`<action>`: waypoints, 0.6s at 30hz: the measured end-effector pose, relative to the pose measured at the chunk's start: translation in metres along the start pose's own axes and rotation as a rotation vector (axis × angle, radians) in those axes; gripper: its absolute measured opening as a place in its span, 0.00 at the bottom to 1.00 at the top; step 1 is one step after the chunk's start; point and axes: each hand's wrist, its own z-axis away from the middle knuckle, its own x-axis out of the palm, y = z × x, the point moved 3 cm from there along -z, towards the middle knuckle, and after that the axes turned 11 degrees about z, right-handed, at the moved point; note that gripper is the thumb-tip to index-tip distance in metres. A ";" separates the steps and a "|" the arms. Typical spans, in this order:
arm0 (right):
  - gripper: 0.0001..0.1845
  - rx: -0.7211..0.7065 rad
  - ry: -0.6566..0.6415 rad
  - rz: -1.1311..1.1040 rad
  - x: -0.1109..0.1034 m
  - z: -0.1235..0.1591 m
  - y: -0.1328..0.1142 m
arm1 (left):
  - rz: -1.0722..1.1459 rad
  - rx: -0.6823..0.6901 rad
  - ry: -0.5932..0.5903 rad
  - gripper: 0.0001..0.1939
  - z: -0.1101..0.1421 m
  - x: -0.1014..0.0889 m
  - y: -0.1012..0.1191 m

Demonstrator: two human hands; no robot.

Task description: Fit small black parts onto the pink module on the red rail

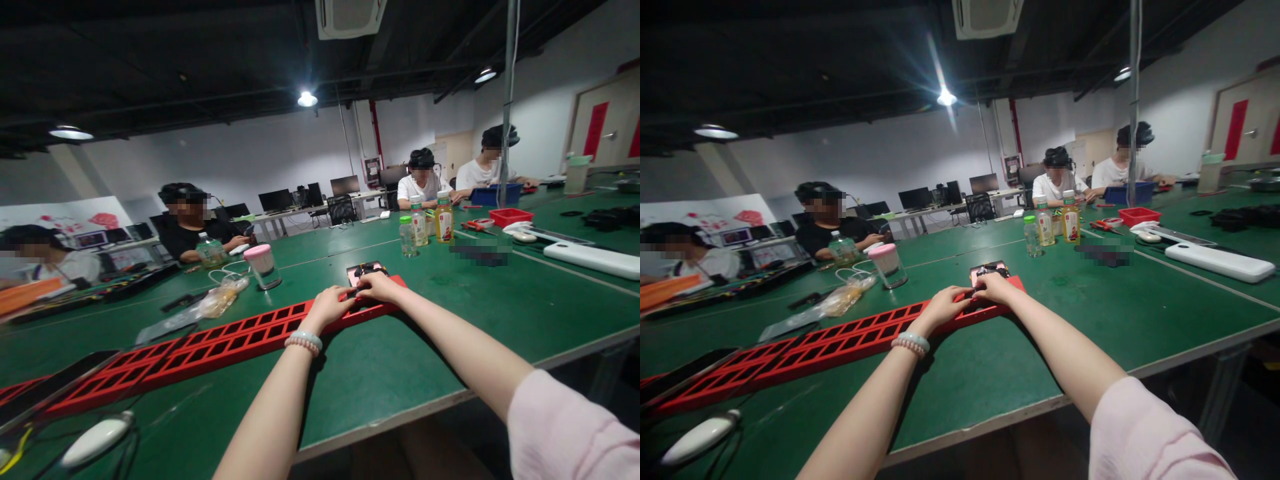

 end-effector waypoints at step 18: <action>0.11 -0.038 -0.055 0.067 -0.005 0.003 -0.006 | 0.005 -0.004 0.004 0.22 0.000 -0.001 0.005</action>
